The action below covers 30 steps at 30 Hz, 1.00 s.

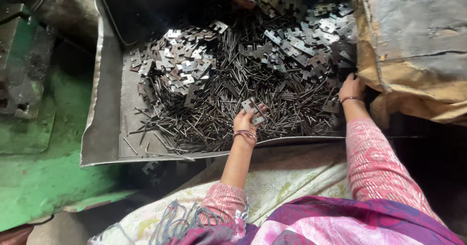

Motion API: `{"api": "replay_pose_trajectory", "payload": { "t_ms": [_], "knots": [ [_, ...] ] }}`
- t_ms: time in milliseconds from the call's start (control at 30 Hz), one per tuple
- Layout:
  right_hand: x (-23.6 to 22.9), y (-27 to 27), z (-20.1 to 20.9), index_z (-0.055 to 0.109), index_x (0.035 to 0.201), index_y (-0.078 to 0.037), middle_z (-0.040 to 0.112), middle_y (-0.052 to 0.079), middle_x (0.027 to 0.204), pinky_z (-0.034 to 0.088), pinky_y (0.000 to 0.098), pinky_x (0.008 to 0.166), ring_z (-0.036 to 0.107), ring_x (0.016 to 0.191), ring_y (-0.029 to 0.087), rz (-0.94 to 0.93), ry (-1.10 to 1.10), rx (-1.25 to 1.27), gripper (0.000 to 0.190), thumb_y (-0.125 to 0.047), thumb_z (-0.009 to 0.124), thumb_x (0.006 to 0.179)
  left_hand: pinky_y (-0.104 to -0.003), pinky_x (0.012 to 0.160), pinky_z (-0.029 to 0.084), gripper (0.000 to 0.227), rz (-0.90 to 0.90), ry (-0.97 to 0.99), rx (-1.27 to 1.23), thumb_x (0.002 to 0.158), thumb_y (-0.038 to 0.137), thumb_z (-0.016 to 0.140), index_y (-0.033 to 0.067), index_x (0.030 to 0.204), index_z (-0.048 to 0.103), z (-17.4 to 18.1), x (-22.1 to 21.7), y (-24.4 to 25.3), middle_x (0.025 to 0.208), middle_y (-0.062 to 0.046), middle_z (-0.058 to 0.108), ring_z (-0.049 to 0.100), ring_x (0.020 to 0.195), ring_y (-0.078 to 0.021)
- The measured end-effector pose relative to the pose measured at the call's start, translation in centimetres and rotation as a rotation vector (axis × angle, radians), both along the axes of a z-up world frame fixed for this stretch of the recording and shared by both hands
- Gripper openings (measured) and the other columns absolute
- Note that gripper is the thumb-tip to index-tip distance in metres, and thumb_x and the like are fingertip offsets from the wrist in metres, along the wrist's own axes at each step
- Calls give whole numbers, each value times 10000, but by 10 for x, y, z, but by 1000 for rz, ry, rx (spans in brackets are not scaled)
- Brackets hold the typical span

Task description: The person sits and sorts small metal parts from a tray, picking up individual pieces and placing them into a cloth bag. The hands repeatedly reach into the tray, select parts, and transfer them to the bag.

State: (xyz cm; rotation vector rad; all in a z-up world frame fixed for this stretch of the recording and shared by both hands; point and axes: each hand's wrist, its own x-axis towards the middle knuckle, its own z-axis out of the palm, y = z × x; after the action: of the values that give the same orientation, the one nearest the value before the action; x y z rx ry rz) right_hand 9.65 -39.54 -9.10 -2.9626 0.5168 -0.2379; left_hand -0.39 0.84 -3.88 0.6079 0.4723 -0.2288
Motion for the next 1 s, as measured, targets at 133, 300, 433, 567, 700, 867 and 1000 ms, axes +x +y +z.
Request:
{"api": "replay_pose_trajectory", "payload": {
  "t_ms": [133, 300, 433, 567, 700, 867, 1000],
  "knots": [
    [-8, 12, -2, 640, 1165, 5, 614, 305, 1265, 508, 579, 914, 601, 1151, 494, -34, -86, -29, 190, -150, 584, 1071, -432, 806, 642, 268, 9, 9, 82, 930, -49, 604, -11, 1195, 596, 12, -4, -3, 1103, -184, 739, 755, 968, -303],
    [-21, 20, 16, 670, 1111, -28, 630, 264, 1184, 533, 523, 885, 608, 1140, 454, 109, 52, -117, 229, -50, 634, 886, -412, 783, 661, 260, 24, 65, 145, 904, -45, 683, -16, 1156, 623, 24, -3, -5, 1074, -182, 755, 767, 910, -279],
    [-25, 46, 25, 680, 1151, -4, 633, 257, 1231, 544, 487, 1020, 641, 1166, 423, 193, 213, -111, 225, -49, 635, 935, -393, 726, 655, 211, 39, 14, 163, 923, -39, 665, -24, 1129, 624, 21, -4, -6, 1059, -185, 754, 778, 880, -283],
    [-38, 69, 26, 686, 1138, -4, 578, 241, 1313, 516, 515, 1001, 584, 1228, 442, 225, 232, 61, 272, -25, 654, 868, -390, 680, 657, 167, 74, -10, 149, 952, 0, 631, -26, 1116, 615, 10, -7, -5, 1032, -176, 749, 777, 862, -287],
    [-38, 67, 30, 606, 1292, -20, 526, 292, 1295, 480, 490, 1038, 548, 1225, 477, 159, 250, 238, 527, -66, 717, 780, -410, 666, 657, 197, 70, -1, 123, 944, -5, 597, -15, 1140, 597, -2, 1, -4, 1027, -179, 749, 771, 850, -302],
    [-40, 58, 27, 576, 1327, -43, 410, 315, 1405, 486, 475, 1034, 578, 1176, 493, 72, 399, 230, 536, -96, 718, 813, -418, 683, 659, 211, 39, 12, 129, 961, 2, 549, -9, 1169, 583, -3, 0, -4, 1051, -183, 743, 770, 872, -305],
    [-41, 60, 24, 607, 1249, -17, 531, 272, 1357, 523, 502, 995, 614, 1183, 466, 144, 415, 125, 409, -97, 692, 858, -427, 706, 664, 223, 13, -5, 119, 965, -14, 535, -28, 1182, 587, 1, -1, -3, 1061, -192, 741, 771, 890, -311]
  ]
}}
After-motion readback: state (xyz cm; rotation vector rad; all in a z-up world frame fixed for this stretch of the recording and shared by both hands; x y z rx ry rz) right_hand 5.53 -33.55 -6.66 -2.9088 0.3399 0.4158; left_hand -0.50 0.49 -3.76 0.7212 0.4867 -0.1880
